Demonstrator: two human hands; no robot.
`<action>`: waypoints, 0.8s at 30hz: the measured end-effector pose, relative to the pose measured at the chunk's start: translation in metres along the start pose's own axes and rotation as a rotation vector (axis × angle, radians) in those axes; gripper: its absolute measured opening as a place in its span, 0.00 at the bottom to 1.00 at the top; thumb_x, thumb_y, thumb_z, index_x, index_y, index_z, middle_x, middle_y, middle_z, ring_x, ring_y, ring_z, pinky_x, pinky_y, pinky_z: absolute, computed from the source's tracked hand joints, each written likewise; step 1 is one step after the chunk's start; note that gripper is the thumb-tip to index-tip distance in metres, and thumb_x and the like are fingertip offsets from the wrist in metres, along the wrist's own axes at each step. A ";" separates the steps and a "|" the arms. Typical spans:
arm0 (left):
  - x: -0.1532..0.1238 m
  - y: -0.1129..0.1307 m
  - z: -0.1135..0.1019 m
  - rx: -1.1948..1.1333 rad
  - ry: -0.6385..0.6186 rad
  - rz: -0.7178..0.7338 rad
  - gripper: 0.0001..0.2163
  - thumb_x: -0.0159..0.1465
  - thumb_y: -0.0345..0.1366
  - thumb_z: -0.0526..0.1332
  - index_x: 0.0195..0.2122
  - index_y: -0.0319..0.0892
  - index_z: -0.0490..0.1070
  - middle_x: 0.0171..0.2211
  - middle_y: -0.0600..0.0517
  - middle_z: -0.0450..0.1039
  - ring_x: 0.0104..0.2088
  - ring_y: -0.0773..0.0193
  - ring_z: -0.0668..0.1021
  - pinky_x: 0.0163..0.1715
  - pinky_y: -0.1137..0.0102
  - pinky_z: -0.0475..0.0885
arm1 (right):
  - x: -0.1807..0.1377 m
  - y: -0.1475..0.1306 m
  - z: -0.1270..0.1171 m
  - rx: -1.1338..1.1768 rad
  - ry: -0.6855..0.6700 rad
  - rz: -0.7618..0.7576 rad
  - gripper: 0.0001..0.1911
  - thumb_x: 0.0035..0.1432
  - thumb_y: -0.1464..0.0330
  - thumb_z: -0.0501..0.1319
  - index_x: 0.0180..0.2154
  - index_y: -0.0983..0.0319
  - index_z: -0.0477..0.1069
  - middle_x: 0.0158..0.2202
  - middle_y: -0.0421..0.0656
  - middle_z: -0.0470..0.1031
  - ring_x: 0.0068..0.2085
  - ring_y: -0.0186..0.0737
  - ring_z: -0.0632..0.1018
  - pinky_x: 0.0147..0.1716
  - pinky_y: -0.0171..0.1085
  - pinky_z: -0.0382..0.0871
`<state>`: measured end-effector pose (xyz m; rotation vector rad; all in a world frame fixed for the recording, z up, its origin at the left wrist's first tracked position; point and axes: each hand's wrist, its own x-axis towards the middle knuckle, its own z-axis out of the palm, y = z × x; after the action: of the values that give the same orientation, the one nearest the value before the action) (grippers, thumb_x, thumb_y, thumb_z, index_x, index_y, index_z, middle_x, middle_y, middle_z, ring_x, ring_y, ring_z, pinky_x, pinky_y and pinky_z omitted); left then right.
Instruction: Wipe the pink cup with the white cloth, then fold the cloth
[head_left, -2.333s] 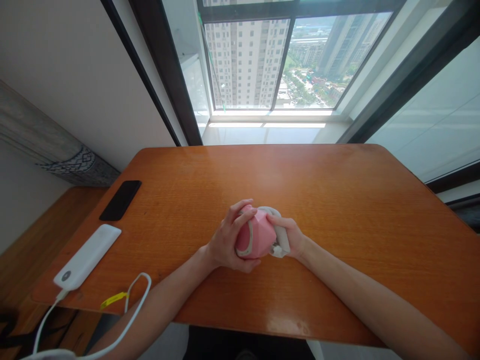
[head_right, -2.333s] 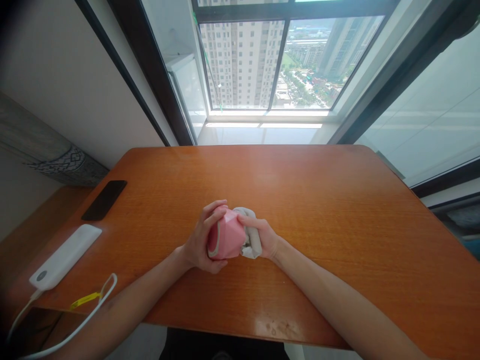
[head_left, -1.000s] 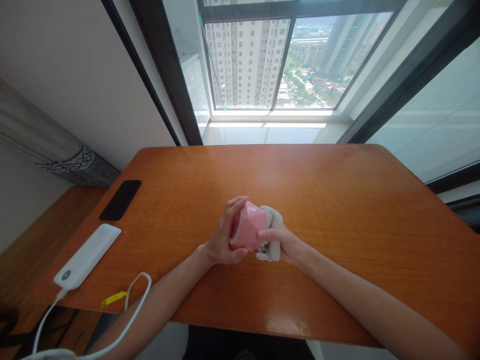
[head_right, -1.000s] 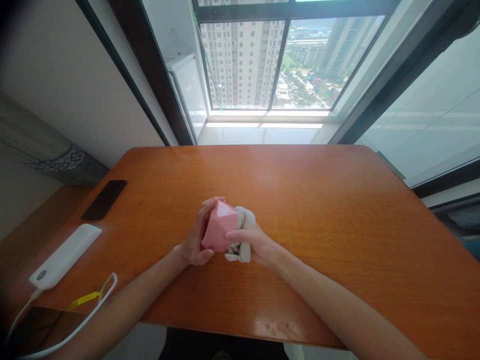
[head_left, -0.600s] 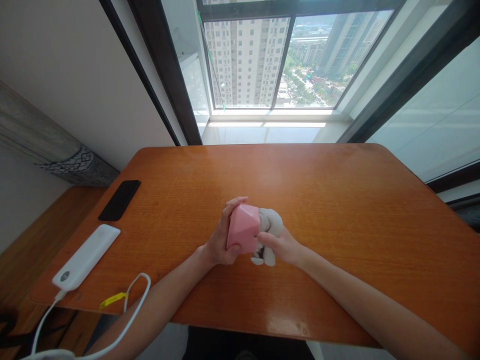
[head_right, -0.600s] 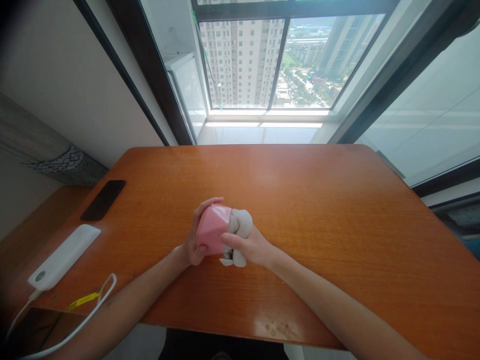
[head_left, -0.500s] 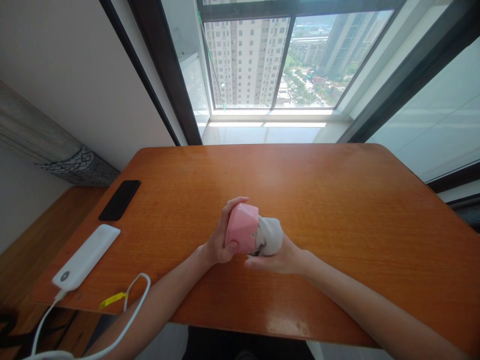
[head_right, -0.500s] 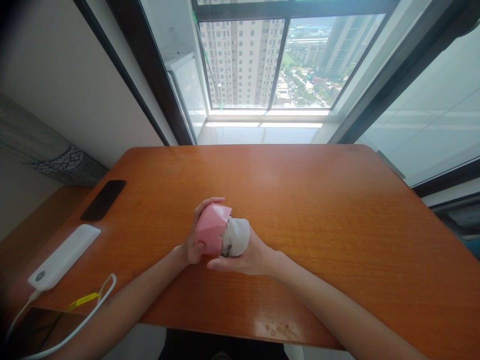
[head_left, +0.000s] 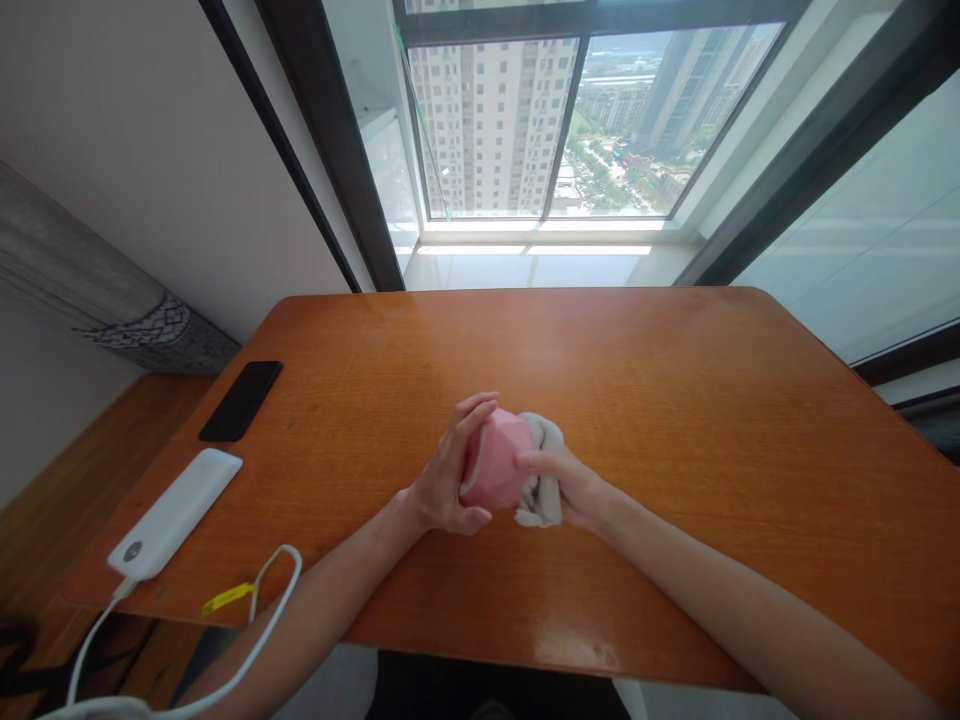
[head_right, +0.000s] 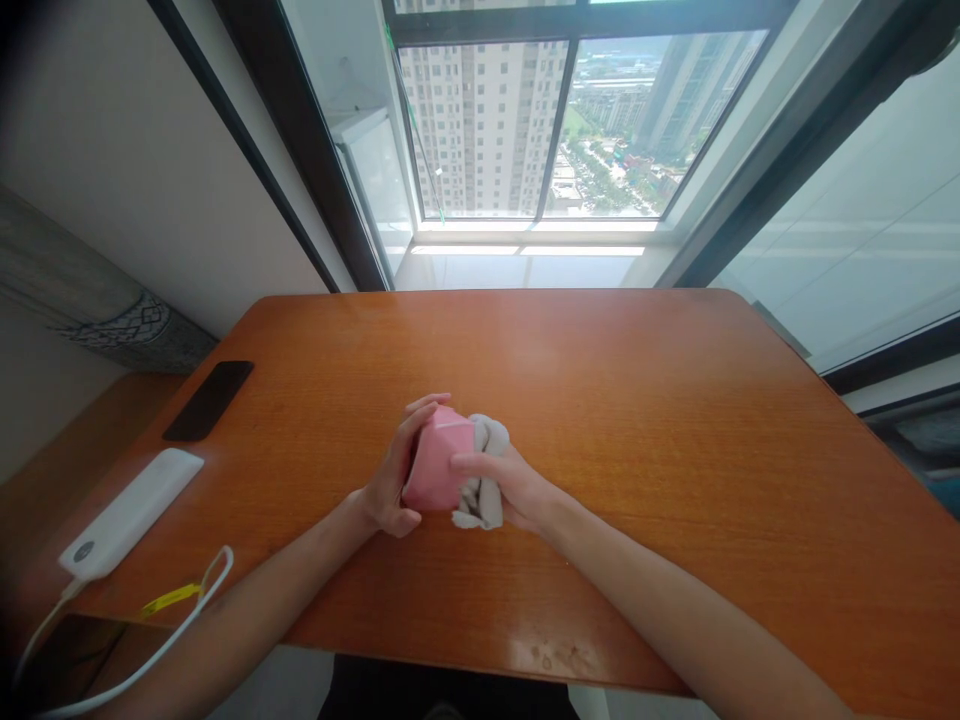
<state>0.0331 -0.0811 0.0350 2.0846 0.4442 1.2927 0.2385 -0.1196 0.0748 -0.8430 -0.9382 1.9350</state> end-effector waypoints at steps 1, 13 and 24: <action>0.001 0.001 0.000 0.032 -0.007 0.016 0.55 0.59 0.71 0.66 0.80 0.48 0.49 0.75 0.36 0.55 0.73 0.32 0.63 0.71 0.38 0.63 | 0.001 -0.001 -0.001 0.101 0.025 0.064 0.26 0.50 0.51 0.80 0.43 0.61 0.79 0.28 0.40 0.80 0.25 0.37 0.78 0.22 0.34 0.77; 0.004 0.007 0.006 -0.157 0.118 -0.082 0.44 0.67 0.64 0.63 0.77 0.44 0.54 0.70 0.37 0.62 0.59 0.46 0.75 0.62 0.51 0.72 | 0.004 0.008 -0.005 -0.882 -0.181 -0.641 0.17 0.58 0.53 0.77 0.36 0.58 0.78 0.32 0.41 0.81 0.32 0.39 0.79 0.35 0.36 0.78; -0.002 0.003 0.002 -0.067 0.079 -0.030 0.48 0.66 0.68 0.61 0.78 0.46 0.51 0.74 0.36 0.57 0.69 0.36 0.68 0.70 0.40 0.64 | -0.004 -0.005 0.008 -0.307 -0.058 -0.178 0.23 0.51 0.59 0.81 0.45 0.61 0.79 0.38 0.42 0.84 0.34 0.39 0.81 0.33 0.35 0.80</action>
<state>0.0338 -0.0845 0.0352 1.9703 0.4583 1.3578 0.2354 -0.1235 0.0835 -0.8468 -1.3229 1.6942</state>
